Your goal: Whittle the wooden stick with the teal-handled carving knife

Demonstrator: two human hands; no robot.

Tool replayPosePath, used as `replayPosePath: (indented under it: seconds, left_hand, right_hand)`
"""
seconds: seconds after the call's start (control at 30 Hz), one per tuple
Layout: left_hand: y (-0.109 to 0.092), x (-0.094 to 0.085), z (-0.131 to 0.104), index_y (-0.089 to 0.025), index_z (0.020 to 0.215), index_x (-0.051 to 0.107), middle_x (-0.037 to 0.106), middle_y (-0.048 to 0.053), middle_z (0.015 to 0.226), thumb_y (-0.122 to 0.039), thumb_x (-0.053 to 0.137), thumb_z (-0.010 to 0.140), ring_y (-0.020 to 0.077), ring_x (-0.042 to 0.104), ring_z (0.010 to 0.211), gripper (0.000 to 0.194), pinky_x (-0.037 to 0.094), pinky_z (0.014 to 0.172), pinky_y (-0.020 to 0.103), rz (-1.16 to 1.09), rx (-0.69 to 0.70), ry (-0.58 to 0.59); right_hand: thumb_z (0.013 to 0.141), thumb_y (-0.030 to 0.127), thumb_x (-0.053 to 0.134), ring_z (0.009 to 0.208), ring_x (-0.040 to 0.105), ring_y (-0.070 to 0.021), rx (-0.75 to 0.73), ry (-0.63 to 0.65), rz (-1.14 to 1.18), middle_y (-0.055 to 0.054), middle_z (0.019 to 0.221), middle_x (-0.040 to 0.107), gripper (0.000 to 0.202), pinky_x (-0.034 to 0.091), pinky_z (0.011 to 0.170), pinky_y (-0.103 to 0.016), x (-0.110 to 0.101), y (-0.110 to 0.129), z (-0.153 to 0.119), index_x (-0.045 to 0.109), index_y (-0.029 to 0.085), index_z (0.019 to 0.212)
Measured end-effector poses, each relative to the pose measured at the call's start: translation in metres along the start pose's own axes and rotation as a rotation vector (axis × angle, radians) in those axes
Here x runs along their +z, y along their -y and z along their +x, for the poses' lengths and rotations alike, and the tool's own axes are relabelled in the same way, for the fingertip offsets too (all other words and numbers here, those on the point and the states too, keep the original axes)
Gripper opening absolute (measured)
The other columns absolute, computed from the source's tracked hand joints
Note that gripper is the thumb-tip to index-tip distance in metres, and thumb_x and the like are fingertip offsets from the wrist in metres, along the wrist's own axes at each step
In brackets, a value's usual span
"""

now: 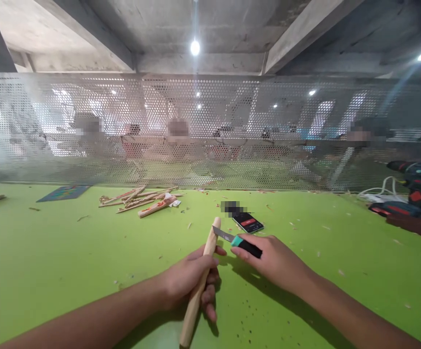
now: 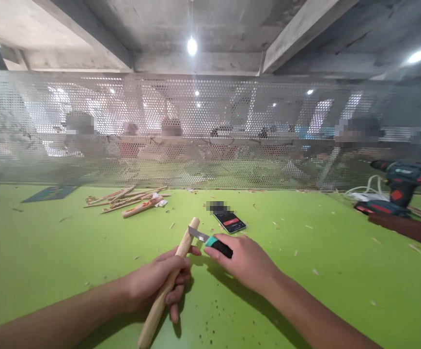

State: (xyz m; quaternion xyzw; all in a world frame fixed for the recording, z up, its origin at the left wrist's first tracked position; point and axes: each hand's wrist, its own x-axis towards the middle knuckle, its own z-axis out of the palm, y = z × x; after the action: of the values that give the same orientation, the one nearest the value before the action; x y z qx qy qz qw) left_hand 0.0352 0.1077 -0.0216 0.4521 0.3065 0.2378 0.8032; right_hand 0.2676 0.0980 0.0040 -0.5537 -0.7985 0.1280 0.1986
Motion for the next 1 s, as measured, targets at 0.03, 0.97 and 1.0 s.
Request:
replayPosePath:
  seconds: [0.03,0.97,1.0]
  left_hand:
    - [0.000,0.000,0.000,-0.027,0.122,0.042,0.048,-0.009,0.064,-0.029,0.054,0.090,0.0068,0.044,0.044,0.035,0.058,0.045,0.027,0.014,-0.016,-0.003]
    - [-0.001,0.019,-0.015,-0.024,0.073,0.043,0.041,-0.010,0.047,-0.076,0.061,0.082,0.0047,0.030,0.030,0.056,0.030,0.024,0.017,0.466,-0.143,-0.224]
    - [-0.001,0.019,-0.015,-0.024,0.072,0.041,0.040,-0.011,0.048,-0.077,0.060,0.082,0.0041,0.028,0.030,0.057,0.029,0.024,0.017,0.453,-0.137,-0.226]
  right_hand:
    - [0.102,0.058,0.048,0.065,0.061,-0.0207,-0.006,0.006,0.016,-0.003,0.075,0.072,0.042,0.035,0.056,-0.027,0.000,0.001,0.000,0.071,0.023,0.099]
    - [0.100,0.064,0.043,0.037,0.042,-0.0158,0.231,-0.319,0.046,-0.002,0.049,0.055,0.065,0.024,0.038,-0.028,-0.023,-0.039,0.008,0.073,0.010,0.122]
    - [0.101,0.064,0.042,0.038,0.043,-0.0158,0.218,-0.313,0.059,-0.003,0.051,0.057,0.066,0.026,0.038,-0.028,-0.026,-0.040,0.007,0.072,0.010,0.124]
